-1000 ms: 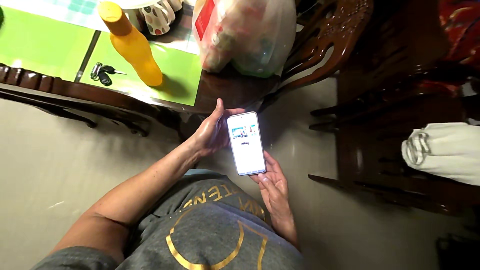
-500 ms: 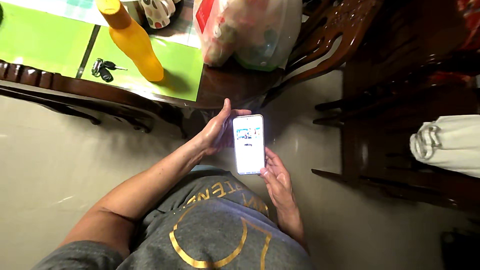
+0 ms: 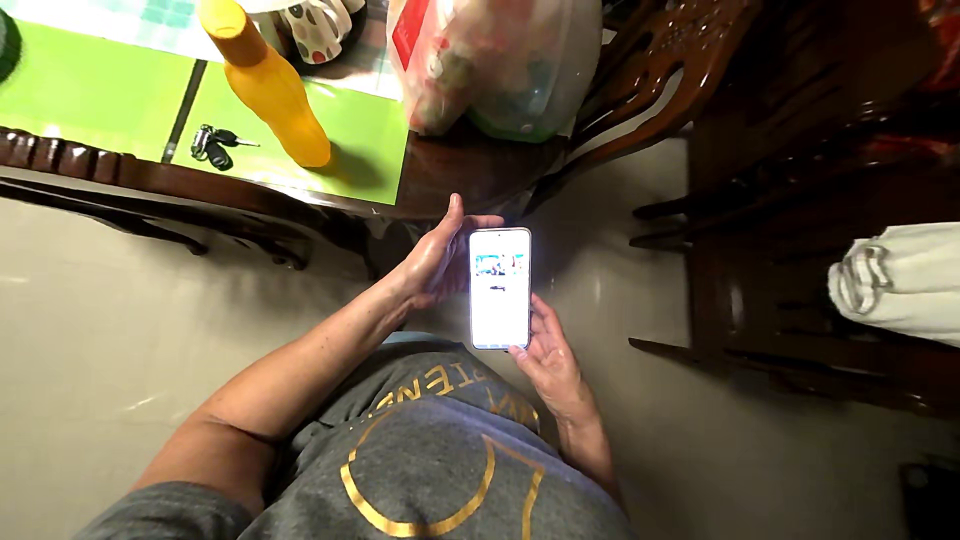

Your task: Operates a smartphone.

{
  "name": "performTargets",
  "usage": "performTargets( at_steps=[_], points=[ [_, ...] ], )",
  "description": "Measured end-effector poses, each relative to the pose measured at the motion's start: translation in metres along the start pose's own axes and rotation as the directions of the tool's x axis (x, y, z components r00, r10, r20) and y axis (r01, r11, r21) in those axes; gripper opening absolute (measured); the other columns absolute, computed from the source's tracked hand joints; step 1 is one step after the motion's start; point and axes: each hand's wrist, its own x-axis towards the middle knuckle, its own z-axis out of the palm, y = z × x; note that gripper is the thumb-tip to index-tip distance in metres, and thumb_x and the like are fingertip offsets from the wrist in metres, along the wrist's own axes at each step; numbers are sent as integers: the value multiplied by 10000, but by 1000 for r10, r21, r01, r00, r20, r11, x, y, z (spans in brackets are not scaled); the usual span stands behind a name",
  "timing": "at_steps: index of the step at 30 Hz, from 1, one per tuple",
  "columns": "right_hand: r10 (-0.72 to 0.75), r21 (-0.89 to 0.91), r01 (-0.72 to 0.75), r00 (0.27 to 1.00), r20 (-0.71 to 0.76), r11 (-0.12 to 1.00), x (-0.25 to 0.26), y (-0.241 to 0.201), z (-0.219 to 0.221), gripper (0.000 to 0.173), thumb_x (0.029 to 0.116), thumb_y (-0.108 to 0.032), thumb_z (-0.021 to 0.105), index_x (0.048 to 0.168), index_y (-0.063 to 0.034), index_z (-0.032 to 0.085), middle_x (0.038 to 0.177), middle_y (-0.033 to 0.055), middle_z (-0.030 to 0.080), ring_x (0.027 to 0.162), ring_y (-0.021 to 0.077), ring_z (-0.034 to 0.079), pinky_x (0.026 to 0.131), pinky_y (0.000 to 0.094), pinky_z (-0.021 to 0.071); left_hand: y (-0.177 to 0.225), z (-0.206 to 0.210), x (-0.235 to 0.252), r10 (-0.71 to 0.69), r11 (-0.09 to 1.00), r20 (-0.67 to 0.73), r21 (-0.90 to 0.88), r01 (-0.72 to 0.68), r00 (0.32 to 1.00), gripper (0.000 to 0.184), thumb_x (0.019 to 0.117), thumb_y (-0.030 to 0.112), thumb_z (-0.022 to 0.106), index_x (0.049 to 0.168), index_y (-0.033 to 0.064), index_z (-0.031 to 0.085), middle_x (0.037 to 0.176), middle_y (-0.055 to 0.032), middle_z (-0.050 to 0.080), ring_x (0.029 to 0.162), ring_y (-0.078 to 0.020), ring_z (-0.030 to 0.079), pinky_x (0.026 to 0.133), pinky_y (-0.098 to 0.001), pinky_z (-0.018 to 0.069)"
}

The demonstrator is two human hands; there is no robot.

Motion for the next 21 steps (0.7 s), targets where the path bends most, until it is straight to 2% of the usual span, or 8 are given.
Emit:
performTargets(
  at_steps=[10, 12, 15, 17, 21],
  points=[
    [-10, 13, 10, 1000, 13, 1000, -2, 2, 6, 845, 867, 100, 588, 1552, 90, 93, 1431, 212, 519, 1268, 258, 599, 1066, 420, 525, -1, -2, -4, -6, 1000, 2, 1, 6, 1000, 840, 995, 728, 65, 1458, 160, 476, 1203, -143, 696, 1011, -251, 719, 791, -403, 622],
    [-26, 10, 26, 1000, 16, 1000, -2, 2, 7, 841, 873, 70, 617, 1548, 95, 117, 1455, 214, 496, 1288, 259, 584, 1080, 418, 516, -2, -2, -6, -5, 1000, 4, -9, 5, 1000, 840, 994, 729, 64, 1458, 162, 475, 1198, -145, 699, 1011, -253, 720, 797, -407, 622],
    [-8, -5, 8, 1000, -8, 1000, -3, 3, 6, 824, 899, -53, 659, 1549, 80, 171, 1505, 206, 439, 1314, 272, 559, 1064, 445, 531, -1, -3, -8, 1, 1000, -1, 0, -1, 1000, 841, 994, 731, 73, 1462, 163, 479, 1207, -143, 695, 1027, -252, 713, 822, -414, 616],
    [22, 28, -21, 999, -32, 999, -4, 2, 5, 788, 906, -78, 661, 1542, 56, 216, 1498, 209, 455, 1298, 302, 573, 1037, 487, 545, 0, 0, -9, 2, 1000, -31, 24, -1, 1000, 837, 1000, 723, 65, 1446, 171, 509, 1188, -141, 702, 1003, -252, 717, 797, -413, 618],
    [100, 177, -91, 994, -42, 980, -3, -3, 8, 739, 902, -61, 644, 1528, -12, 255, 1441, 195, 514, 1224, 325, 624, 984, 521, 570, 1, 1, -10, 18, 1000, -7, 19, -17, 1000, 840, 998, 730, 69, 1452, 164, 493, 1213, -137, 691, 1017, -248, 710, 798, -414, 617]
  ],
)
